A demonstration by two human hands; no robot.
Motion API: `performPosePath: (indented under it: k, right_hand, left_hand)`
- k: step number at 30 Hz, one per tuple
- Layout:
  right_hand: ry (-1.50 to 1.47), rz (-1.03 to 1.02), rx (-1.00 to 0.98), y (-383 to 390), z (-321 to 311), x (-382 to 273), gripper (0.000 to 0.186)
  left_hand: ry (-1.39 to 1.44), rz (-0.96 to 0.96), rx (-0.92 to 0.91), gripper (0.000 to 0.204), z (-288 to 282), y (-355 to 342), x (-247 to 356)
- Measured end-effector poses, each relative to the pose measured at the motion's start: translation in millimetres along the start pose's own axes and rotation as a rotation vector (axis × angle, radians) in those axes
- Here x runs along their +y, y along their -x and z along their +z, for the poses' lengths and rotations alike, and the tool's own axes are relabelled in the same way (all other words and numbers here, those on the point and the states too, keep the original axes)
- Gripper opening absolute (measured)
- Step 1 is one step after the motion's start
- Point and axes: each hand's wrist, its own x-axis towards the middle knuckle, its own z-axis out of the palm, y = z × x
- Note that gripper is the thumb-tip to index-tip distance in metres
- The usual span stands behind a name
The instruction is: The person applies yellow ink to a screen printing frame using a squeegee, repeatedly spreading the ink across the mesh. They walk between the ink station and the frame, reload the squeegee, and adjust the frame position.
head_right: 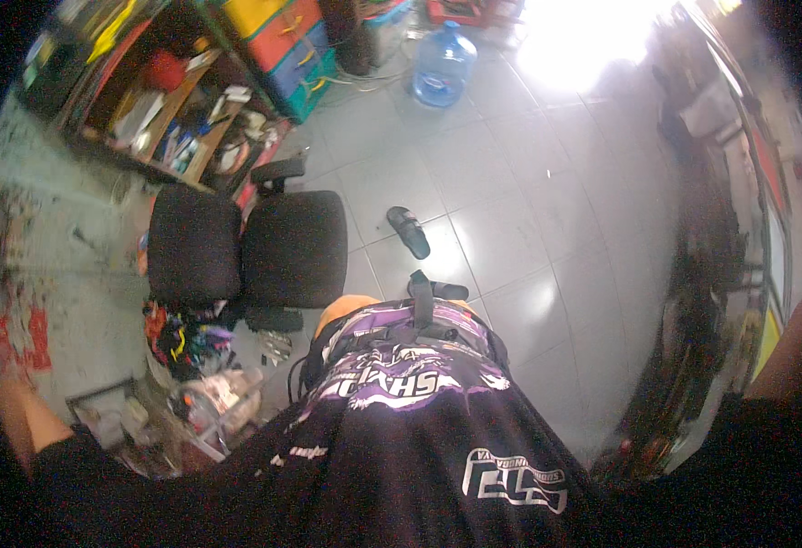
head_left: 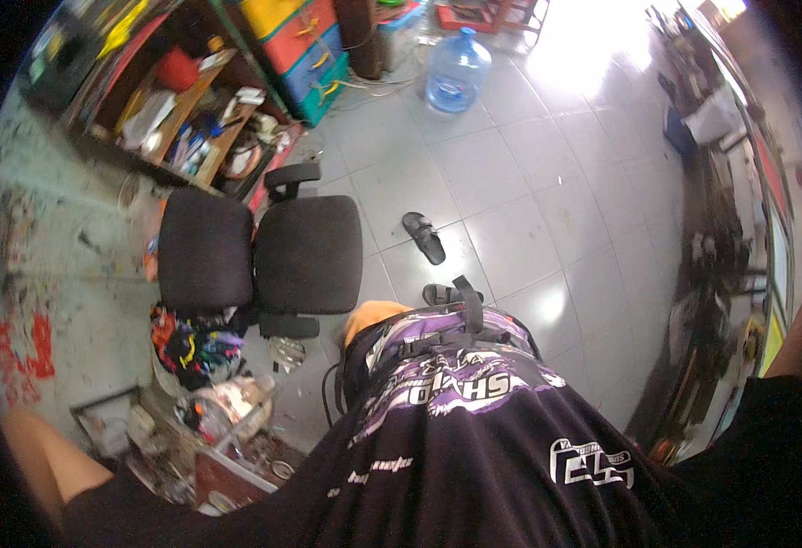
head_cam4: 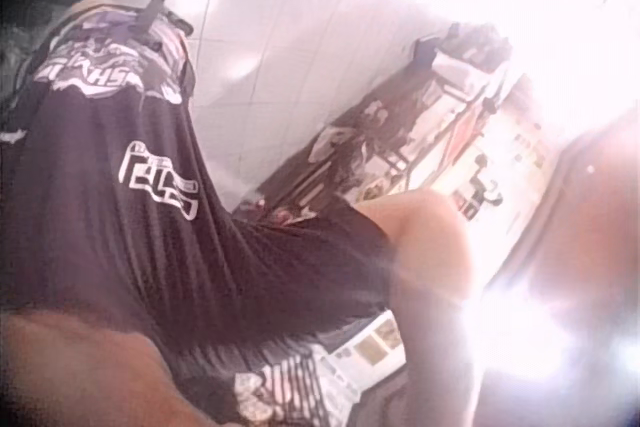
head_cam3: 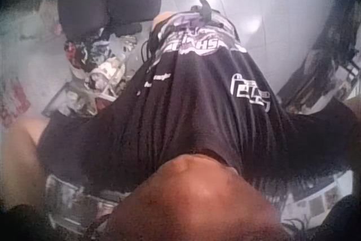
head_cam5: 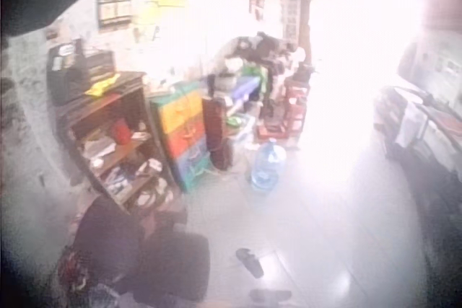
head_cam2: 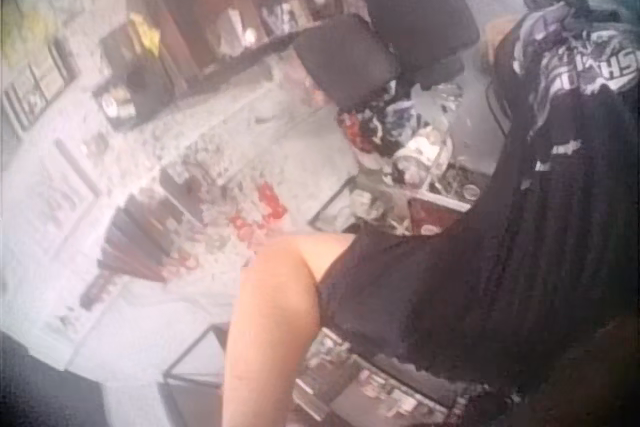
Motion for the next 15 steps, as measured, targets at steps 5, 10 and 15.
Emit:
performPosePath:
  k: [5,10,15]
  right_hand:
    - [0.057,0.041,0.037,-8.5,-5.3,49.8,0.058]
    - [0.126,0.004,0.095,-63.4,11.6,101.0,0.06]
    - [0.179,-0.203,0.186,-166.8,17.1,123.6,0.062]
  left_hand:
    - [0.226,0.078,-0.048,0.014,98.9,1.5,38.3]
    - [0.573,0.258,-0.015,0.014,219.7,-28.1,85.0]
    - [0.986,0.515,0.059,0.014,337.0,-99.1,141.5]
